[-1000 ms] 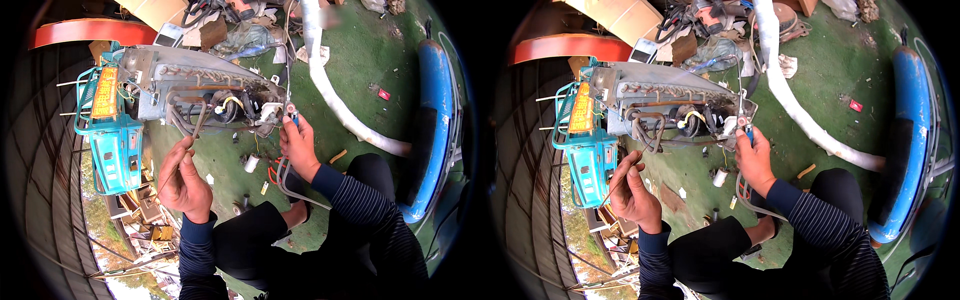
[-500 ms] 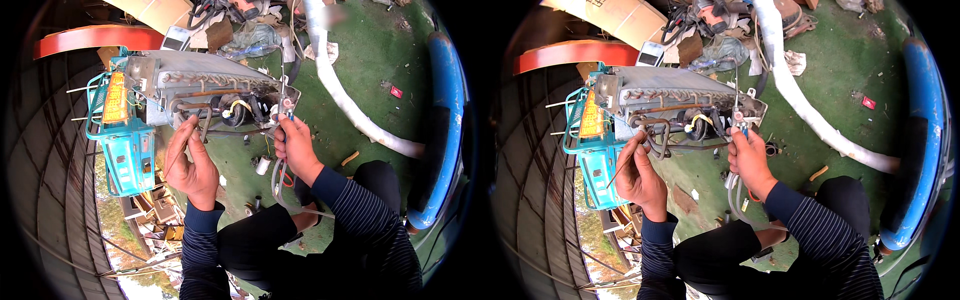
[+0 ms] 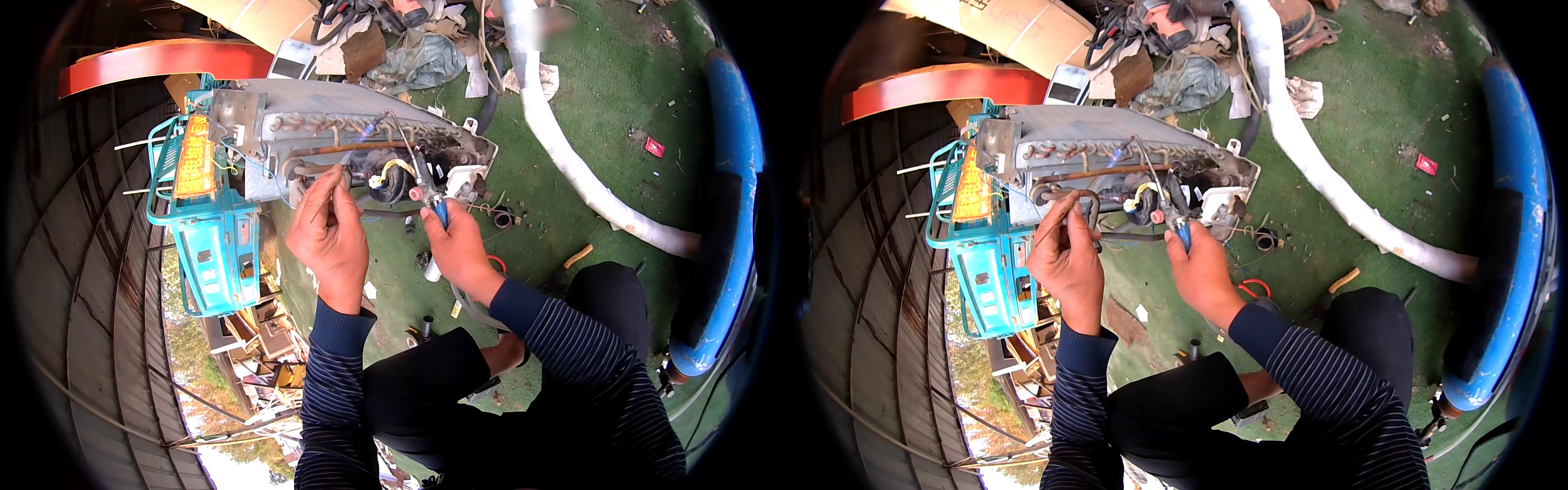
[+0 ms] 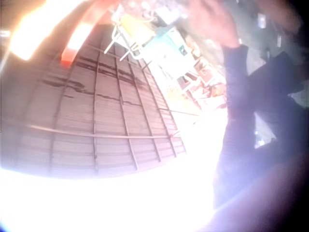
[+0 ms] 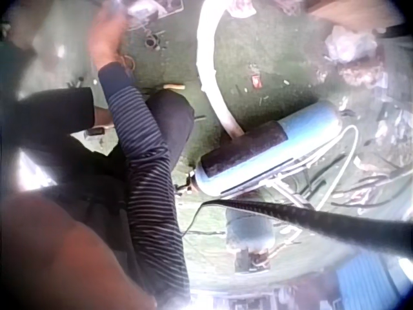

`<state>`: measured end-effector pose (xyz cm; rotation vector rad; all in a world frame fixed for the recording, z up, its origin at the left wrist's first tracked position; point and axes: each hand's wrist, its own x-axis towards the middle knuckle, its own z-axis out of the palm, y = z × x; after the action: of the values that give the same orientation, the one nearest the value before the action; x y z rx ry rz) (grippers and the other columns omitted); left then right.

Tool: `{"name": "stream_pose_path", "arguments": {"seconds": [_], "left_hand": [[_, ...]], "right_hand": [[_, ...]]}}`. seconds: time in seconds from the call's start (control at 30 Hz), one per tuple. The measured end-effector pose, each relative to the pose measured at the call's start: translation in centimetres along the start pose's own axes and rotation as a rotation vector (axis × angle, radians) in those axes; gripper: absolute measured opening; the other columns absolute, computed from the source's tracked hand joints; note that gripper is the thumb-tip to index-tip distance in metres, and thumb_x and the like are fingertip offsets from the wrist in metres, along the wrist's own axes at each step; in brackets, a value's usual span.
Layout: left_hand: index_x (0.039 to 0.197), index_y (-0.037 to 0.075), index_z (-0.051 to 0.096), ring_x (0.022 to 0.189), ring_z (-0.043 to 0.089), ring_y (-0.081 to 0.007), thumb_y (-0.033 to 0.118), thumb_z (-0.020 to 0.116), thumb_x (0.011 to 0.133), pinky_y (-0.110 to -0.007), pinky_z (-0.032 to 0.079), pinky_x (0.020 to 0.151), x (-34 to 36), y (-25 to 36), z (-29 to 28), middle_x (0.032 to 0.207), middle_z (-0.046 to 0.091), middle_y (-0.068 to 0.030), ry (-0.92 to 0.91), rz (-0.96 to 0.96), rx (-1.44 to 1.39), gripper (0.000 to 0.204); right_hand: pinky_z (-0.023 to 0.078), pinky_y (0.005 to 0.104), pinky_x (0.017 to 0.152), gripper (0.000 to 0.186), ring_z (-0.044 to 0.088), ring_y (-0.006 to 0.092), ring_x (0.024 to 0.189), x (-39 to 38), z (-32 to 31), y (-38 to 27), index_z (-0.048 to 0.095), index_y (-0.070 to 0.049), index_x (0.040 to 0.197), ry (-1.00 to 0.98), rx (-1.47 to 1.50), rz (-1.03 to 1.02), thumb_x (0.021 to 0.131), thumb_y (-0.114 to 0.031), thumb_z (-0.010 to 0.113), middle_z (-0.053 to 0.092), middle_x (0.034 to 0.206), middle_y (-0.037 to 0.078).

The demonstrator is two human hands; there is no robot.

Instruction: The person uses a soldering iron to heat and work on wires inside a disassembled appliance. They then use pliers to cut and manipulate the wires and a pressure gauge to test a component. The person continues to adjust and connect various wires within the device's internal assembly.

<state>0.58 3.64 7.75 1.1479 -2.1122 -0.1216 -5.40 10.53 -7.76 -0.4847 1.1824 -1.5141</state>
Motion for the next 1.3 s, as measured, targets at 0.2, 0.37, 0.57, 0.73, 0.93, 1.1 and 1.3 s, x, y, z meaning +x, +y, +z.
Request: {"name": "stream_pose_path", "arguments": {"seconds": [0.2,0.37,0.57,0.73,0.93,1.1,1.3], "left_hand": [[0.117,-0.002,0.075,0.066,0.064,-0.0066,-0.005,0.067,0.098,-0.022,0.052,0.057,-0.1,0.0,0.0,0.096,0.077,-0.0102,0.004,-0.062,0.075,0.020],[0.117,-0.002,0.075,0.064,0.062,-0.0055,-0.004,0.067,0.099,-0.021,0.049,0.057,0.1,0.4,0.1,0.092,0.077,-0.0083,0.025,-0.050,0.034,0.020],[0.116,-0.003,0.074,0.057,0.054,-0.0011,0.004,0.067,0.102,-0.018,0.043,0.049,0.2,-0.1,0.3,0.087,0.075,-0.0037,0.041,0.020,0.081,0.017],[0.117,-0.003,0.073,0.063,0.055,0.0001,0.004,0.068,0.102,-0.017,0.042,0.053,0.6,-0.7,-0.3,0.095,0.076,-0.0039,0.064,0.020,0.069,0.017],[0.118,-0.003,0.072,0.066,0.052,0.0014,0.003,0.067,0.102,-0.016,0.039,0.054,0.6,-0.9,-0.2,0.102,0.077,-0.0054,0.092,0.044,0.035,0.017],[0.115,-0.003,0.075,0.065,0.051,0.0009,0.001,0.068,0.101,-0.017,0.040,0.055,0.5,-0.9,-0.1,0.096,0.074,-0.0034,0.096,0.023,0.035,0.016],[0.114,-0.003,0.076,0.064,0.049,0.0007,0.000,0.069,0.099,-0.018,0.040,0.054,0.4,-0.8,-0.1,0.095,0.075,-0.0040,0.076,0.000,0.059,0.016]], "right_hand": [[0.047,0.0466,0.064,0.028,0.060,0.0364,0.067,0.3,0.5,0.1,0.058,0.001,0.094,-0.011,0.000,0.038,0.101,-0.025,0.065,0.063,0.075,0.019],[0.047,0.0479,0.066,0.030,0.060,0.0378,0.068,0.4,0.7,0.3,0.057,0.002,0.093,-0.016,-0.020,0.041,0.101,-0.026,0.065,0.062,0.076,0.020],[0.047,0.0487,0.066,0.032,0.059,0.0392,0.068,0.4,0.6,0.1,0.056,0.003,0.094,-0.034,-0.036,0.050,0.101,-0.027,0.064,0.062,0.077,0.021],[0.047,0.0487,0.067,0.032,0.060,0.0398,0.069,0.5,0.7,0.2,0.056,0.003,0.095,-0.028,-0.049,0.032,0.101,-0.027,0.064,0.062,0.078,0.022],[0.047,0.0488,0.068,0.032,0.060,0.0394,0.070,0.6,0.6,0.3,0.056,0.003,0.096,-0.038,-0.036,0.067,0.101,-0.028,0.065,0.063,0.079,0.022],[0.048,0.0484,0.068,0.032,0.062,0.0390,0.071,0.6,0.6,0.2,0.056,0.003,0.097,-0.035,-0.030,0.038,0.101,-0.028,0.065,0.064,0.080,0.022],[0.050,0.0479,0.070,0.033,0.063,0.0395,0.074,0.5,0.6,0.0,0.056,0.004,0.097,-0.040,-0.032,0.056,0.101,-0.028,0.066,0.065,0.082,0.022]]}}
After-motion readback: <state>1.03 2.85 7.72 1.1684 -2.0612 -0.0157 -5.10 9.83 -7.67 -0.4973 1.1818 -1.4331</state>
